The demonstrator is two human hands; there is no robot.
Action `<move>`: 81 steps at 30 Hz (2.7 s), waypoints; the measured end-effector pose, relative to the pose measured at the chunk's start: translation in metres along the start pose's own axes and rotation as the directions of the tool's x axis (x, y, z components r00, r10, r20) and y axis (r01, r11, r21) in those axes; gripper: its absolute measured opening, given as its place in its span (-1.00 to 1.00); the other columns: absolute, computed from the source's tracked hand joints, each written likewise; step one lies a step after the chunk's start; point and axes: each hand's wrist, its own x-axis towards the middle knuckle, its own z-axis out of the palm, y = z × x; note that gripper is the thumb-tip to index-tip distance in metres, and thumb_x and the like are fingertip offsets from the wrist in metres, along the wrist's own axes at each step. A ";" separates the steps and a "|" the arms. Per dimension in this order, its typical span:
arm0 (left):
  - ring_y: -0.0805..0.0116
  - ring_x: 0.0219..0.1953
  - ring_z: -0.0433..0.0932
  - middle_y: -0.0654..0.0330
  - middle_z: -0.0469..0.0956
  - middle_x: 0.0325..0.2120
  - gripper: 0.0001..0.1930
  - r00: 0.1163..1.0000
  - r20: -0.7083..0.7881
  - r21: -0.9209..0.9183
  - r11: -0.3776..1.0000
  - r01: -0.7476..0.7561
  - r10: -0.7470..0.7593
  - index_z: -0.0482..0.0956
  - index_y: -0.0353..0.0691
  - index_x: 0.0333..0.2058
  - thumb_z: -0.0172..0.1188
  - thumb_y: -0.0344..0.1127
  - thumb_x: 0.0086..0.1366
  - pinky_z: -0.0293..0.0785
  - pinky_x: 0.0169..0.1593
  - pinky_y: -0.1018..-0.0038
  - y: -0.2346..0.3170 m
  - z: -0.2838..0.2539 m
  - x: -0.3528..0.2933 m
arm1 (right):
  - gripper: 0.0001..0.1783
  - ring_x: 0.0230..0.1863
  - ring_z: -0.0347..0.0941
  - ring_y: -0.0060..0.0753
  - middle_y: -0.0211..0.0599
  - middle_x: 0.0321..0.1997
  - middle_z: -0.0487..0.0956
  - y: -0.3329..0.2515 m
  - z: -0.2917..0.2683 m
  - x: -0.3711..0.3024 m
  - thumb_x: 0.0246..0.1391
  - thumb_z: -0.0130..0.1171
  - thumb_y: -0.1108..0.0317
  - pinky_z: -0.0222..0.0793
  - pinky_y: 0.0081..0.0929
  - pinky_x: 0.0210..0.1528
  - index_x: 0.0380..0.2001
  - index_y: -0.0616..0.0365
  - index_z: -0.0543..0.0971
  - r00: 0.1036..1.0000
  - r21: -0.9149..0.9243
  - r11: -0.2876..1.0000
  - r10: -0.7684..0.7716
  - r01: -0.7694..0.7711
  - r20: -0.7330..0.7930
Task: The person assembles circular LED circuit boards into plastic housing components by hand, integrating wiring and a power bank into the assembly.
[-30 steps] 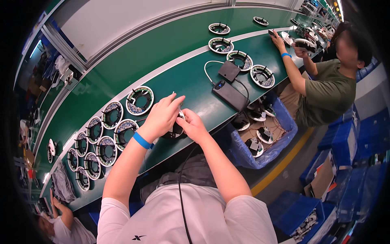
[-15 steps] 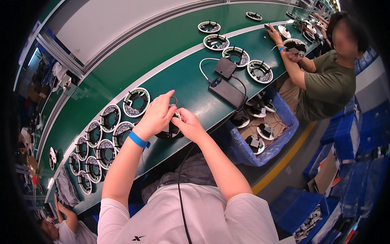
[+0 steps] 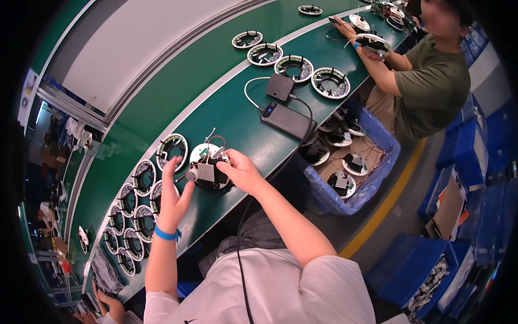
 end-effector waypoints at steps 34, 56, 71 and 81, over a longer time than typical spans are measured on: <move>-0.23 0.33 0.43 -0.17 0.42 0.23 -0.58 0.984 -0.179 -0.057 0.998 -0.006 -0.004 0.58 -0.32 -0.03 0.37 -0.50 0.08 0.47 0.35 0.04 -0.024 -0.010 -0.145 | -0.74 -0.18 0.48 -0.25 -0.21 -0.18 0.53 -0.035 -0.058 0.027 0.06 0.32 0.57 0.41 -0.37 -0.17 -0.14 0.25 0.60 0.753 -0.935 -0.012 -0.589 0.355 0.293; -0.25 0.40 0.34 -0.17 0.31 0.34 -0.44 0.997 0.074 -0.120 0.993 -0.017 0.026 0.55 -0.27 0.11 0.46 -0.41 0.10 0.38 0.41 0.00 0.007 0.032 -0.095 | -0.53 -0.29 0.44 -0.27 -0.18 -0.15 0.50 -0.038 -0.022 -0.057 -0.13 0.28 0.78 0.43 -0.40 -0.24 -0.09 0.19 0.73 0.823 -0.889 -0.131 -0.338 0.439 0.457; -0.17 0.34 0.44 -0.09 0.41 0.26 -0.54 0.992 0.114 -0.248 0.966 0.073 -0.045 0.59 -0.26 0.02 0.45 -0.31 0.13 0.50 0.29 0.09 0.003 0.027 -0.093 | -0.68 -0.21 0.71 0.02 0.06 -0.25 0.74 -0.120 -0.062 0.293 0.21 0.29 0.24 0.59 -0.16 -0.08 -0.12 0.29 0.71 0.899 -0.987 -0.080 -0.405 0.143 0.163; -0.10 0.34 0.43 -0.07 0.39 0.27 -0.64 0.991 0.067 -0.333 0.934 0.131 -0.115 0.59 -0.32 -0.03 0.39 -0.34 0.22 0.50 0.32 0.13 0.000 0.022 -0.097 | -0.76 -0.41 0.69 0.07 0.06 -0.40 0.70 -0.087 -0.067 0.386 0.16 0.35 0.28 0.60 -0.10 -0.23 -0.33 0.28 0.66 0.964 -0.997 -0.056 -0.260 0.050 0.063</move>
